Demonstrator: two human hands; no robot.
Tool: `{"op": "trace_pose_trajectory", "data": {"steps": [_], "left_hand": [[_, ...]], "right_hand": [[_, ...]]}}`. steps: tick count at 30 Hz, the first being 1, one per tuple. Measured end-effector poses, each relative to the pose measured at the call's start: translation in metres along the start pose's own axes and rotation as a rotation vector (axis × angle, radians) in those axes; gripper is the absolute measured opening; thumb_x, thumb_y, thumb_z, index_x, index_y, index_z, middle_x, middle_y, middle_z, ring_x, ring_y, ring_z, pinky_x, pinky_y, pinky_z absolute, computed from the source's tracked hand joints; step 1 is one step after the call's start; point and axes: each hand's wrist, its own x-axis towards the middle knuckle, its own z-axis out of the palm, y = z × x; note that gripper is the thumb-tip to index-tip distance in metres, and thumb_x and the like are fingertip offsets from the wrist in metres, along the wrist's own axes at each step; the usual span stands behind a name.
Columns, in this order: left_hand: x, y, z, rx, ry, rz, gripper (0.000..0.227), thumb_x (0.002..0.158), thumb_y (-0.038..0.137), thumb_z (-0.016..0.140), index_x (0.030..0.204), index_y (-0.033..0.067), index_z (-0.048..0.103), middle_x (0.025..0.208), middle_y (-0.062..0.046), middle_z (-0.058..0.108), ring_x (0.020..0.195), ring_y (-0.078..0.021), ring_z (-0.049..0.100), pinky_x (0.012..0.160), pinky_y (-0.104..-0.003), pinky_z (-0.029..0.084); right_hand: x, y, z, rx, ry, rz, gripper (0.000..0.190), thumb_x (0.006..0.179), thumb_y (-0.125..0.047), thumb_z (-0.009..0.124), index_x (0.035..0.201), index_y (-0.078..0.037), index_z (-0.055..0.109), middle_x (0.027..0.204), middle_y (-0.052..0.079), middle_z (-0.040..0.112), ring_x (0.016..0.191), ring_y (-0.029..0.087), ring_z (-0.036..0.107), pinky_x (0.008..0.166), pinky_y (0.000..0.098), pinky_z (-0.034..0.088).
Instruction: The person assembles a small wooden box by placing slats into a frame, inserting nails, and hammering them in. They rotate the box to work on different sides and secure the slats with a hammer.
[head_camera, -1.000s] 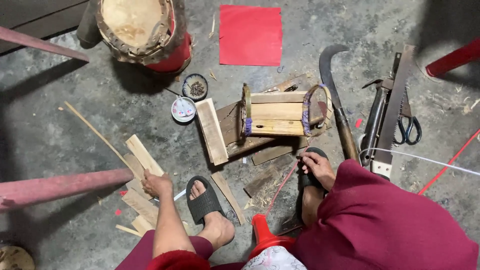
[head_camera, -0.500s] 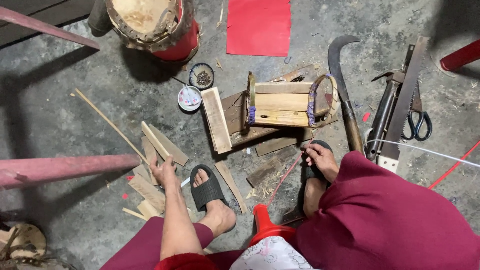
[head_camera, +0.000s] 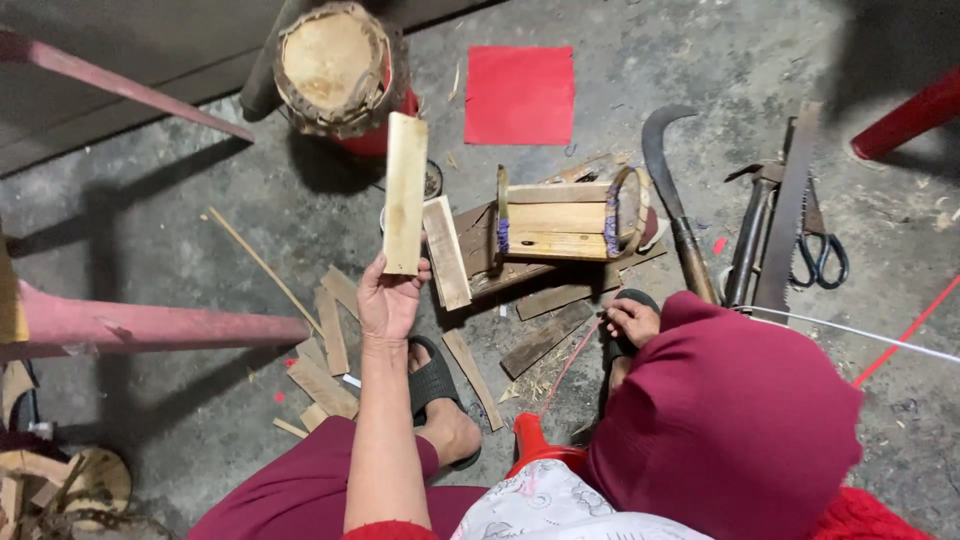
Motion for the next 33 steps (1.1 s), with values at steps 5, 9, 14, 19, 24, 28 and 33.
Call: {"op": "trace_pose_trajectory", "data": {"steps": [5, 9, 14, 19, 24, 28, 33], "left_hand": [[-0.002, -0.012, 0.019, -0.008, -0.027, -0.125, 0.033, 0.093, 0.03, 0.06, 0.115, 0.0106, 0.075, 0.106, -0.021, 0.077, 0.078, -0.0394, 0.074, 0.062, -0.041, 0.06], [-0.002, -0.023, 0.03, 0.049, -0.026, -0.171, 0.034, 0.092, 0.033, 0.059, 0.117, 0.0164, 0.074, 0.104, -0.017, 0.078, 0.067, -0.0369, 0.068, 0.052, -0.037, 0.049], [-0.005, -0.028, 0.063, 0.098, -0.007, -0.193, 0.031, 0.091, 0.033, 0.061, 0.114, 0.0172, 0.075, 0.101, -0.015, 0.078, 0.065, -0.036, 0.068, 0.05, -0.034, 0.047], [0.007, -0.042, 0.095, 0.195, 0.003, -0.196, 0.027, 0.093, 0.031, 0.063, 0.111, 0.0144, 0.072, 0.1, -0.015, 0.078, 0.066, -0.0338, 0.069, 0.047, -0.032, 0.047], [0.037, -0.041, 0.13, 0.415, -0.089, -0.117, 0.029, 0.097, 0.033, 0.064, 0.113, 0.0106, 0.072, 0.1, -0.016, 0.076, 0.062, -0.0262, 0.07, 0.041, -0.027, 0.045], [0.055, -0.032, 0.173, 0.481, -0.064, -0.093, 0.028, 0.09, 0.032, 0.071, 0.103, 0.0071, 0.072, 0.09, -0.017, 0.074, 0.055, -0.0277, 0.067, 0.037, -0.025, 0.043], [0.119, -0.051, 0.158, 0.564, -0.082, -0.109, 0.021, 0.089, 0.029, 0.073, 0.097, 0.0097, 0.071, 0.085, -0.019, 0.071, 0.052, -0.0289, 0.068, 0.035, -0.023, 0.045]], "right_hand": [[-0.026, -0.052, -0.013, 0.076, -0.064, 0.048, 0.022, 0.096, -0.013, 0.066, 0.114, -0.002, 0.074, 0.074, 0.019, 0.071, 0.059, 0.021, 0.07, 0.053, 0.0288, 0.06], [-0.033, -0.085, -0.022, 0.136, -0.144, 0.113, 0.023, 0.099, -0.016, 0.065, 0.113, 0.0, 0.072, 0.077, 0.016, 0.07, 0.062, 0.02, 0.068, 0.053, 0.0284, 0.058], [-0.05, -0.137, -0.054, 0.203, -0.254, 0.202, 0.027, 0.102, -0.02, 0.062, 0.113, 0.003, 0.069, 0.081, 0.013, 0.069, 0.067, 0.018, 0.066, 0.054, 0.0279, 0.055], [-0.1, -0.316, -0.038, -0.12, -0.187, -0.205, 0.02, 0.094, -0.026, 0.075, 0.093, -0.006, 0.078, 0.062, 0.004, 0.059, 0.061, 0.012, 0.052, 0.055, 0.028, 0.045], [-0.09, -0.385, -0.033, 0.308, -0.101, -0.493, 0.039, 0.106, -0.025, 0.062, 0.141, -0.011, 0.054, 0.124, 0.006, 0.054, 0.099, 0.017, 0.065, 0.075, 0.0288, 0.066], [-0.068, -0.411, -0.037, 0.303, -0.146, -0.52, 0.052, 0.11, -0.034, 0.054, 0.153, -0.008, 0.041, 0.134, 0.015, 0.056, 0.106, 0.02, 0.069, 0.073, 0.0256, 0.065], [-0.02, -0.41, -0.045, 0.37, -0.088, -0.52, 0.044, 0.109, -0.034, 0.059, 0.145, -0.009, 0.053, 0.11, 0.015, 0.069, 0.084, 0.018, 0.074, 0.06, 0.0209, 0.061]]}}
